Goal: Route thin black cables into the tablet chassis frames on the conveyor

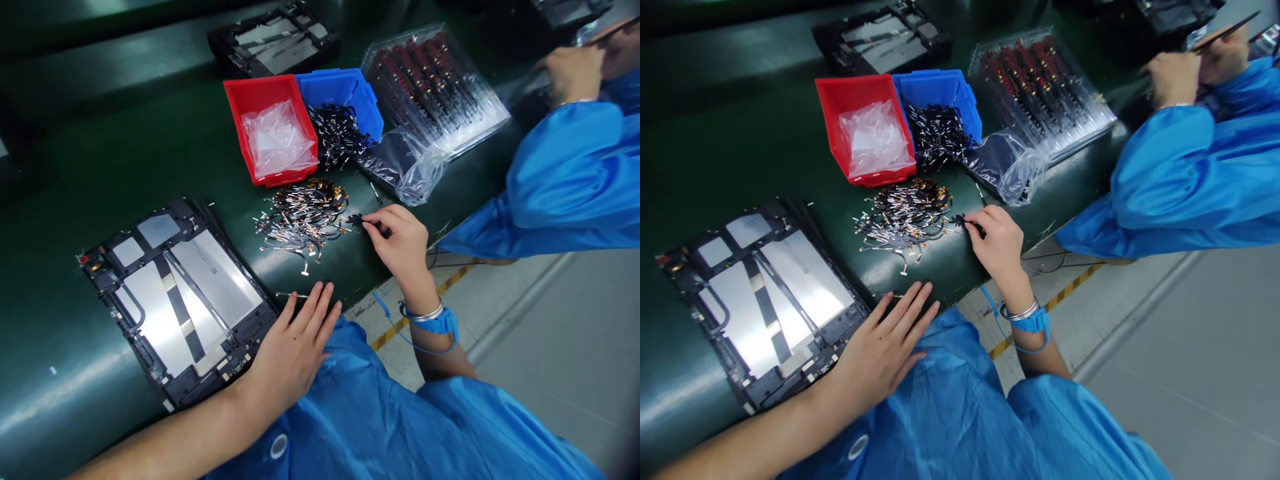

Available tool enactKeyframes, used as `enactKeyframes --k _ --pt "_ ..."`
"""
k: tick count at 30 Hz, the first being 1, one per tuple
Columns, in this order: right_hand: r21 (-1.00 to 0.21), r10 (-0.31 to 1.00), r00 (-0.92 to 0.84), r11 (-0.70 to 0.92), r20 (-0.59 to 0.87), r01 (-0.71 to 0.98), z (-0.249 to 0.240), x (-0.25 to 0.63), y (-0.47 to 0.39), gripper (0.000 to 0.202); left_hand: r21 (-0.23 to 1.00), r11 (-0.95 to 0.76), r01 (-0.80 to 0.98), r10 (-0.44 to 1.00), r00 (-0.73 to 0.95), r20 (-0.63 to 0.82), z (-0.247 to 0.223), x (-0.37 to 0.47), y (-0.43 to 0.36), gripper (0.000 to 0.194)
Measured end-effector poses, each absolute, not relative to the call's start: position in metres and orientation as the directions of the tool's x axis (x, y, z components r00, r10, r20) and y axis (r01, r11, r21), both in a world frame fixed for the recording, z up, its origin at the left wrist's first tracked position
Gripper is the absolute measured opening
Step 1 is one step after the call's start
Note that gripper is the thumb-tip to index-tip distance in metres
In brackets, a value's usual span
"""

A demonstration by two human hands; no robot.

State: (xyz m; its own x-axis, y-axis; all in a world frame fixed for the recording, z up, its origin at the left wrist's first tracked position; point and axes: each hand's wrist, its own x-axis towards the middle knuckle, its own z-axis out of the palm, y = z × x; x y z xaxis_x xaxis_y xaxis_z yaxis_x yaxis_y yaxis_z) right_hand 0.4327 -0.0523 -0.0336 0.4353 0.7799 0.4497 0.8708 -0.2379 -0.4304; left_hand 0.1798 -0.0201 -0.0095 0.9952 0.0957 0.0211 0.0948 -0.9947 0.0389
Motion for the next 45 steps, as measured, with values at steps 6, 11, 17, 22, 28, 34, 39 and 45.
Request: enactKeyframes --k 6,11,17,22,28,34,39,45 --pt "-0.561 0.786 0.463 -0.183 0.410 0.807 -0.025 0.415 -0.063 0.008 0.049 -0.994 0.095 0.096 0.995 0.014 -0.010 0.180 -0.019 0.071" --pt "-0.587 0.844 0.395 -0.123 0.362 0.801 -0.024 0.392 -0.080 0.008 0.050 -0.993 0.106 0.107 0.994 -0.003 -0.011 0.181 -0.021 0.067" --pt "-0.650 0.744 0.551 -0.210 0.378 0.730 -0.026 0.394 -0.092 0.011 0.047 -0.993 0.105 0.104 0.994 -0.021 -0.013 0.179 -0.023 0.067" --pt "-0.666 0.758 0.541 -0.196 0.363 0.720 -0.029 0.395 -0.089 0.011 0.053 -0.994 0.097 0.094 0.994 -0.050 -0.014 0.178 -0.022 0.070" --pt "-0.643 0.800 0.479 -0.159 0.360 0.749 -0.028 0.395 -0.080 0.009 0.061 -0.994 0.092 0.088 0.995 -0.055 -0.013 0.179 -0.022 0.072" --pt "-0.520 0.858 0.378 -0.158 0.348 0.839 -0.028 0.399 -0.077 0.012 0.057 -0.994 0.090 0.088 0.995 -0.047 -0.012 0.180 -0.022 0.072" --pt "-0.497 0.842 0.394 -0.179 0.369 0.849 -0.026 0.393 -0.078 0.009 0.051 -0.994 0.095 0.093 0.995 -0.041 -0.013 0.180 -0.023 0.069" --pt "-0.514 0.825 0.436 -0.215 0.360 0.831 -0.018 0.391 -0.089 0.008 0.040 -0.994 0.102 0.102 0.995 -0.012 -0.014 0.179 -0.024 0.062"
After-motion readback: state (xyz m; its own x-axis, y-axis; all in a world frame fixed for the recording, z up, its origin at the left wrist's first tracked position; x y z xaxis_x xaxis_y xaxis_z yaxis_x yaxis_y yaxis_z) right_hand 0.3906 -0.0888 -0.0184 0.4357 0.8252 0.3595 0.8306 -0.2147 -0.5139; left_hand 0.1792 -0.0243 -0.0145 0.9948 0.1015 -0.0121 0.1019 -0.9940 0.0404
